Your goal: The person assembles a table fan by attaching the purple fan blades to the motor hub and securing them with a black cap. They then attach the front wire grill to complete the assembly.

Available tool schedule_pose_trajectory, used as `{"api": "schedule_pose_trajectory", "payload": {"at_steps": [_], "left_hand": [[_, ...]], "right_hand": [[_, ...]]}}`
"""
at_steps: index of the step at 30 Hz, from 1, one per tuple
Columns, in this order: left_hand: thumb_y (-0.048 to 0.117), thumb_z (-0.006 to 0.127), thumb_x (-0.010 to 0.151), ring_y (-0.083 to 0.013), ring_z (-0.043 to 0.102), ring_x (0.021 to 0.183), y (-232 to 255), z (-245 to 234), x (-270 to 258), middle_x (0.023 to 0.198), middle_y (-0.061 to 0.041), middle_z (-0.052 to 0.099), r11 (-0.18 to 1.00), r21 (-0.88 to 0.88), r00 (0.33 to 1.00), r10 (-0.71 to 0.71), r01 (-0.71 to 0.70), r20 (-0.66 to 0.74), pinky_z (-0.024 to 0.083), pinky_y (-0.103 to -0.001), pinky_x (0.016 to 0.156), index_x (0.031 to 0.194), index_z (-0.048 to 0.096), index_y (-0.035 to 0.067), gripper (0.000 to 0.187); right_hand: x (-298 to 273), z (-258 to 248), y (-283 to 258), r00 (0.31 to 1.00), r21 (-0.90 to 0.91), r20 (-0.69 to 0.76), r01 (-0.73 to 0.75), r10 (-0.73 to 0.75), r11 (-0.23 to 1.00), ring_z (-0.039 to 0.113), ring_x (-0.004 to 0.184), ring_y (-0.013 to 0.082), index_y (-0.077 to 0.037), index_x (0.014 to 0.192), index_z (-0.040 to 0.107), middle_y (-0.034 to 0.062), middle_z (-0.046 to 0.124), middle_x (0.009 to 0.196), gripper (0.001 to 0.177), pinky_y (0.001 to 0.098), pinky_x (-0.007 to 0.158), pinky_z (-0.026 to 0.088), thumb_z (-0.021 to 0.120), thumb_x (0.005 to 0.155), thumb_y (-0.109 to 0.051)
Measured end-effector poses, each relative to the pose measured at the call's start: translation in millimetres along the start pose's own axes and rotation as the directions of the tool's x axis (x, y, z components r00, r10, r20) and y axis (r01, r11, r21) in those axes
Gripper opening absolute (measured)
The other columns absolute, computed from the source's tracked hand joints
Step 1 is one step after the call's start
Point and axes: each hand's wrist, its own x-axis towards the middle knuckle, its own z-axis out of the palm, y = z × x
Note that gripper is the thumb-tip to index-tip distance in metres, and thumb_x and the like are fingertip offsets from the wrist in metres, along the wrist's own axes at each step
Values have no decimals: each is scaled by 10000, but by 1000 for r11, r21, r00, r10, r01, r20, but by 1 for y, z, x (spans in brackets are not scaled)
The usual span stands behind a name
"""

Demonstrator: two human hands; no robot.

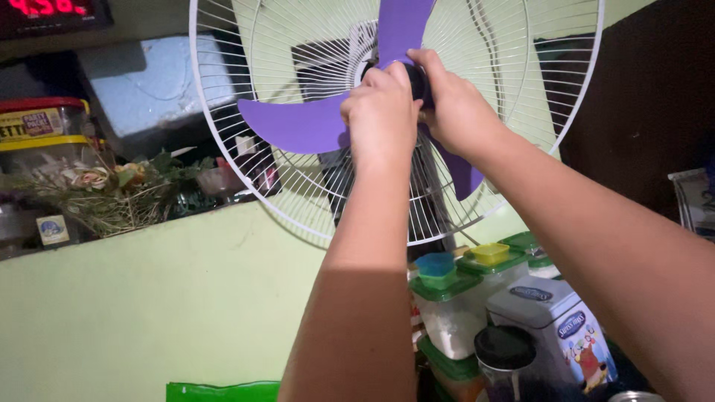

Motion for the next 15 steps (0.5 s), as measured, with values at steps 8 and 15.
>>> {"api": "schedule_pose_trajectory", "payload": {"at_steps": [8, 15], "left_hand": [[620, 647, 863, -192, 702, 583, -9, 18, 9, 744, -26, 660, 957, -249, 989, 133, -145, -64, 556, -382, 520, 982, 593, 90, 546], [571, 573, 933, -278, 761, 703, 12, -4, 6, 823, -113, 754, 835, -463, 945, -186, 296, 267, 600, -420, 610, 919, 678, 39, 543]], "right_hand": [[1, -1, 7, 994, -39, -29, 102, -104, 994, 643, 1034, 508, -103, 1473, 411, 289, 689, 1094, 664, 540, 848, 511, 726, 891, -46], [-5, 7, 14, 986, 9, -98, 134, -133, 991, 660, 1022, 493, -82, 1491, 424, 284, 693, 1060, 456, 533, 858, 508, 575, 1063, -114]]}}
